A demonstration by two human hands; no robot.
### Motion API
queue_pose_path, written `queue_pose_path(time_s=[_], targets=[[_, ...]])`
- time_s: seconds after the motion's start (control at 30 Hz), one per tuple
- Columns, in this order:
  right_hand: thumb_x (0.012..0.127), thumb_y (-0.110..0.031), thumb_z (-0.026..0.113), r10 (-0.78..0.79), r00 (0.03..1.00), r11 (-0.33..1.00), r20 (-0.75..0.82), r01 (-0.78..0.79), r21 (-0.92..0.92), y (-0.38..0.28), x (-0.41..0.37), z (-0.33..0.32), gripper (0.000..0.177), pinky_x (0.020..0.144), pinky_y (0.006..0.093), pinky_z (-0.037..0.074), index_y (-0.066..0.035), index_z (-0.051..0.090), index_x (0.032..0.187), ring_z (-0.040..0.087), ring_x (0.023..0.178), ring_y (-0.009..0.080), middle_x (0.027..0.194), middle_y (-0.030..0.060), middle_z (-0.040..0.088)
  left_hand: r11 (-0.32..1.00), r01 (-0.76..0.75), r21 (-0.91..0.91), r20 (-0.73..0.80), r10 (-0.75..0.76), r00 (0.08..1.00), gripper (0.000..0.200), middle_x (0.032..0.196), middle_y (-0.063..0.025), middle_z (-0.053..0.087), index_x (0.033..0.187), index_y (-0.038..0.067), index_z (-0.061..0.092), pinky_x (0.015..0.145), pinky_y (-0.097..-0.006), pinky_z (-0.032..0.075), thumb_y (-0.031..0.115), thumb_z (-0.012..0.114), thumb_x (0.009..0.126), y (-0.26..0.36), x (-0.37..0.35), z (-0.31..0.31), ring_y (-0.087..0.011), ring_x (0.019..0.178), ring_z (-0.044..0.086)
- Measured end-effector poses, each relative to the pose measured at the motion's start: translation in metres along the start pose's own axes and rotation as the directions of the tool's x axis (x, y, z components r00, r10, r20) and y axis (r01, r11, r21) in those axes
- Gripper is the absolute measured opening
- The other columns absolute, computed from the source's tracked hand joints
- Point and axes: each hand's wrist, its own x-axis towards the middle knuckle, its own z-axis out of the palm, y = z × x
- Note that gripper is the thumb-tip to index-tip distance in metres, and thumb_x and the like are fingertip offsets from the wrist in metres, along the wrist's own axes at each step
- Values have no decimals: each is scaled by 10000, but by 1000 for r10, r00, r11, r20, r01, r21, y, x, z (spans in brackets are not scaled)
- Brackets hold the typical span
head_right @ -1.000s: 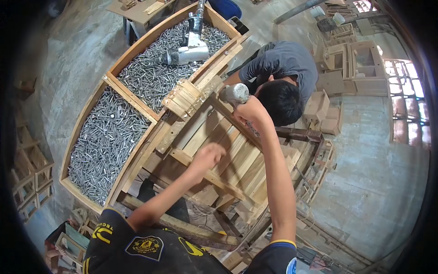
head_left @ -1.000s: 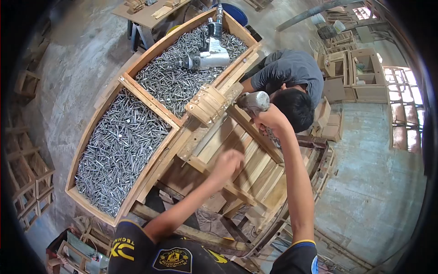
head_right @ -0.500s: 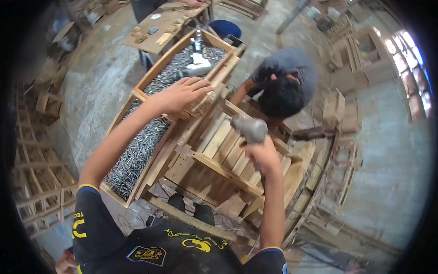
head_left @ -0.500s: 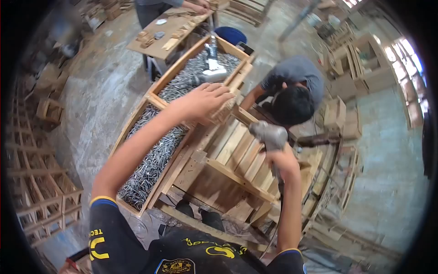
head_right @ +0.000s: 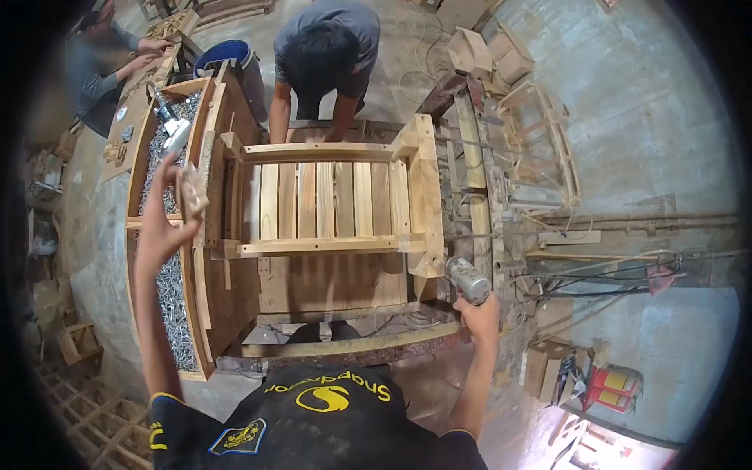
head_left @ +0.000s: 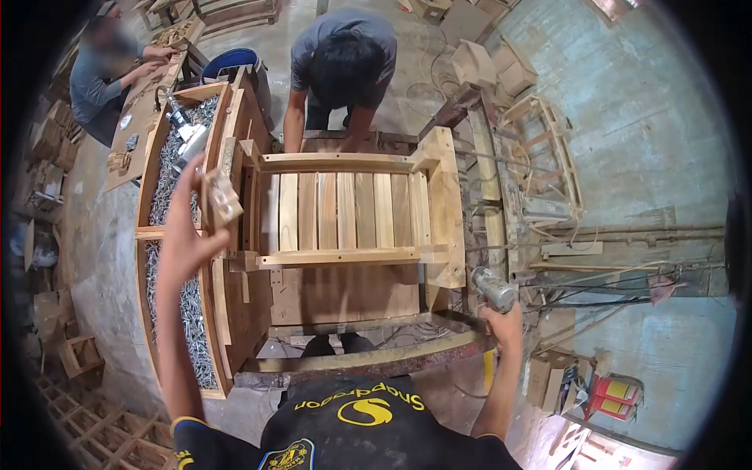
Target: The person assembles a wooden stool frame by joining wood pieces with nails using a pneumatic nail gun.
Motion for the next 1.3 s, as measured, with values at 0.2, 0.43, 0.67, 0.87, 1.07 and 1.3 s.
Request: queue_pose_path(time_s=[0.2,0.43,0.67,0.87,1.07,1.3], targets=[[664,4,667,80,981,997,175,-80,-11,33,28,-11,270,389,252,363,-6,616,929,496,446,101,669,33,599,882,270,-386,122,-241,963,988,1151,-149,549,1476,102,297,888,-369,464,124,747,597,32,-52,119,-246,987,552],[674,-73,694,122,989,975,86,-103,-196,8,38,-3,308,600,337,512,45,659,957,641,661,184,806,110,681,854,396,-337,124,-377,918,1046,1164,-214,554,1468,53,256,892,-394,490,238,835,618,44,-62,224,-320,1012,591],[712,-95,727,-386,913,754,-136,227,-617,33,7,-25,367,735,329,501,49,630,1036,641,823,189,952,103,673,844,409,-347,167,-374,912,993,1200,-237,512,1441,-24,262,931,-413,452,237,821,663,58,-49,258,-334,1083,539],[840,-124,695,-326,945,937,7,322,131,-78,-29,90,332,756,287,513,-1,623,1140,634,822,153,1042,104,675,851,327,-411,230,-250,940,1008,1228,-230,500,1455,-5,263,956,-417,439,232,834,658,69,-43,254,-334,1113,523],[894,-120,665,-320,762,872,563,6,489,-50,11,185,257,709,245,497,61,627,1072,589,794,81,914,41,646,869,277,-409,379,-114,918,1003,1263,-170,512,1489,83,244,960,-403,493,169,837,684,38,-52,209,-259,1132,569],[834,-238,751,-298,713,920,634,38,390,-76,25,256,302,640,215,433,49,673,889,522,708,46,765,-5,621,702,510,-497,248,-448,859,723,1002,-84,582,1387,31,388,813,-297,532,135,781,789,-11,-69,171,-152,973,597]])
